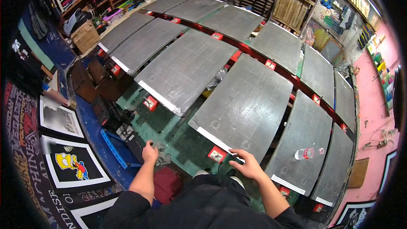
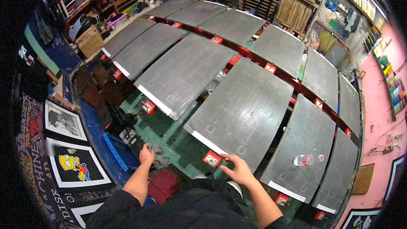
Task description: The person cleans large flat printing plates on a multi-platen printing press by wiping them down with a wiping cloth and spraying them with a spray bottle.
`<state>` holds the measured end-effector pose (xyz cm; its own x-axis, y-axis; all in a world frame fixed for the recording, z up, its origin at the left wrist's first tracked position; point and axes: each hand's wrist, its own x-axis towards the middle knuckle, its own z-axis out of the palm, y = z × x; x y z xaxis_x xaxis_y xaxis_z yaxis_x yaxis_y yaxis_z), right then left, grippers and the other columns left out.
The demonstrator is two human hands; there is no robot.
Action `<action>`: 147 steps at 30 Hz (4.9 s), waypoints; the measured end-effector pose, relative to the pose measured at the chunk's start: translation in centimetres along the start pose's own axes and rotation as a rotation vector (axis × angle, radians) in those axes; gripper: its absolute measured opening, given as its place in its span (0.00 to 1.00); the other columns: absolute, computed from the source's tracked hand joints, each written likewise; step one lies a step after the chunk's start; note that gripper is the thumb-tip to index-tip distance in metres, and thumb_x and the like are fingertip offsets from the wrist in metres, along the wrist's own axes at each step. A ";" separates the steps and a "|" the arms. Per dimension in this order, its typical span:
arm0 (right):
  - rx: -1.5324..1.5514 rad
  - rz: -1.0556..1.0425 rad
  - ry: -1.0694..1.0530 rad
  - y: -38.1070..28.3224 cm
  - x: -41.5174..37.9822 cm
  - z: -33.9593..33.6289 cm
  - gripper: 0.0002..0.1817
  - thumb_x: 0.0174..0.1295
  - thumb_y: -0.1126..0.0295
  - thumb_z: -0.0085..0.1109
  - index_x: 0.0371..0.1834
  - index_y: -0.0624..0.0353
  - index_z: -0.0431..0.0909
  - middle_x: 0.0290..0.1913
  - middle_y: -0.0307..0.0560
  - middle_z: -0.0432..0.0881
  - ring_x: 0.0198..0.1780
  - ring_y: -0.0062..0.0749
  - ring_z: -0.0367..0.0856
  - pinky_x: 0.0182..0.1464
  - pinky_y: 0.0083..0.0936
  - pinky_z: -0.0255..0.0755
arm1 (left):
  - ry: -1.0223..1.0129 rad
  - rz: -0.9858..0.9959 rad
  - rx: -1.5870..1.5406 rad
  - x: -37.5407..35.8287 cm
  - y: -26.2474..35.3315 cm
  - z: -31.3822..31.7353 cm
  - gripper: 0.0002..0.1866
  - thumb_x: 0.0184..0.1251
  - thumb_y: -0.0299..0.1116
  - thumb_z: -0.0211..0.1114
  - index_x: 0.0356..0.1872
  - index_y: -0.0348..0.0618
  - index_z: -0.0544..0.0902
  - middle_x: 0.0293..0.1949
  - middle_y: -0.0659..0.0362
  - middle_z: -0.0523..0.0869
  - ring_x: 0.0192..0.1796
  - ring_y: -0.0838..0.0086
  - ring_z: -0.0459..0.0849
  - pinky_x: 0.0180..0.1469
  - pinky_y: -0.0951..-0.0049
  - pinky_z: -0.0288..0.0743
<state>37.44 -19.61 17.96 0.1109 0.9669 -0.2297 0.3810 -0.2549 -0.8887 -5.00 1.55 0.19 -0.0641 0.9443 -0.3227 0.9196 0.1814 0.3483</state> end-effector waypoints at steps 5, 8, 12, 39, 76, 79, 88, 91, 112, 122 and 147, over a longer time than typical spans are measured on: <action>0.093 0.213 0.269 5.4 -6.9 -1.1 0.25 0.66 0.66 0.71 0.67 0.56 0.81 0.60 0.50 0.87 0.61 0.38 0.86 0.65 0.35 0.78 | 0.061 0.065 0.002 1.4 -1.9 0.3 0.21 0.72 0.46 0.66 0.62 0.56 0.80 0.38 0.47 0.92 0.48 0.45 0.90 0.49 0.48 0.82; 0.050 0.283 0.328 5.5 -9.6 -1.4 0.25 0.66 0.66 0.71 0.66 0.56 0.81 0.59 0.50 0.87 0.60 0.39 0.86 0.65 0.35 0.77 | 0.233 -0.069 -0.074 1.2 1.4 -0.6 0.23 0.75 0.48 0.61 0.67 0.54 0.77 0.44 0.42 0.91 0.52 0.46 0.89 0.56 0.48 0.80; 0.148 0.297 0.359 5.7 -10.1 -0.5 0.24 0.66 0.65 0.70 0.65 0.57 0.82 0.59 0.51 0.86 0.59 0.41 0.86 0.64 0.37 0.77 | -0.084 -0.107 0.272 2.9 -0.6 1.4 0.18 0.74 0.43 0.59 0.58 0.45 0.74 0.48 0.37 0.88 0.53 0.41 0.87 0.55 0.43 0.77; -0.233 -0.530 -0.128 -3.5 7.0 12.7 0.46 0.60 0.66 0.71 0.82 0.54 0.58 0.80 0.58 0.61 0.74 0.59 0.72 0.73 0.44 0.72 | -0.134 0.857 -0.306 -8.4 11.2 -12.2 0.07 0.61 0.25 0.66 0.41 0.39 0.84 0.34 0.50 0.90 0.37 0.60 0.92 0.42 0.64 0.82; -0.284 -0.342 -0.056 -4.5 17.5 14.0 0.09 0.52 0.68 0.73 0.36 0.57 0.90 0.38 0.54 0.88 0.44 0.53 0.87 0.50 0.46 0.81 | 0.345 0.106 -0.177 -8.6 -6.6 -11.1 0.07 0.53 0.34 0.78 0.31 0.45 0.92 0.36 0.57 0.91 0.42 0.57 0.89 0.48 0.60 0.81; -0.317 -0.314 -0.041 -5.7 17.7 13.0 0.09 0.50 0.65 0.77 0.32 0.54 0.89 0.38 0.48 0.87 0.43 0.49 0.87 0.47 0.43 0.80 | 0.668 0.261 0.134 -8.8 -5.4 -12.2 0.07 0.55 0.33 0.79 0.32 0.42 0.92 0.33 0.56 0.92 0.36 0.66 0.89 0.43 0.66 0.80; -0.128 -0.179 -0.115 -3.5 16.2 13.8 0.12 0.58 0.62 0.73 0.36 0.57 0.83 0.35 0.51 0.87 0.41 0.44 0.87 0.44 0.41 0.79 | 0.208 -0.161 -0.820 -9.1 -7.3 -9.2 0.08 0.69 0.36 0.71 0.43 0.46 0.87 0.46 0.62 0.88 0.51 0.66 0.87 0.49 0.65 0.81; 0.190 -0.178 -0.233 -4.3 14.9 15.4 0.15 0.65 0.60 0.71 0.42 0.58 0.80 0.35 0.50 0.86 0.37 0.35 0.86 0.41 0.36 0.77 | -0.089 -0.231 -1.646 -8.3 -6.7 -6.7 0.19 0.75 0.47 0.58 0.56 0.45 0.79 0.68 0.52 0.81 0.69 0.53 0.77 0.69 0.40 0.73; 1.432 0.119 -0.227 7.7 5.2 6.6 0.37 0.71 0.60 0.62 0.83 0.45 0.62 0.77 0.41 0.71 0.72 0.35 0.74 0.75 0.42 0.66 | -0.689 0.119 -1.816 -16.6 27.2 -3.3 0.15 0.79 0.24 0.56 0.63 0.44 0.75 0.59 0.58 0.84 0.61 0.67 0.83 0.66 0.60 0.77; 1.292 0.339 0.026 9.8 4.8 -3.9 0.19 0.70 0.75 0.63 0.62 0.63 0.76 0.58 0.49 0.86 0.56 0.39 0.86 0.57 0.38 0.82 | -0.222 1.045 -0.125 -17.2 33.3 1.7 0.21 0.63 0.36 0.73 0.57 0.43 0.86 0.76 0.45 0.67 0.75 0.48 0.65 0.74 0.52 0.64; 0.355 -0.578 -0.337 11.2 21.9 -3.9 0.34 0.51 0.82 0.57 0.66 0.54 0.77 0.61 0.56 0.83 0.68 0.52 0.79 0.72 0.44 0.71 | -0.983 -0.905 -1.707 -20.0 29.9 24.4 0.35 0.83 0.62 0.40 0.75 0.46 0.71 0.74 0.53 0.75 0.74 0.55 0.74 0.73 0.45 0.71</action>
<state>47.73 -1.34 4.55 -0.3248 0.9112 0.2536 -0.0314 0.2576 -0.9657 33.24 -18.58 -4.38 0.5133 0.1786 -0.8394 -0.4172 0.9067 -0.0623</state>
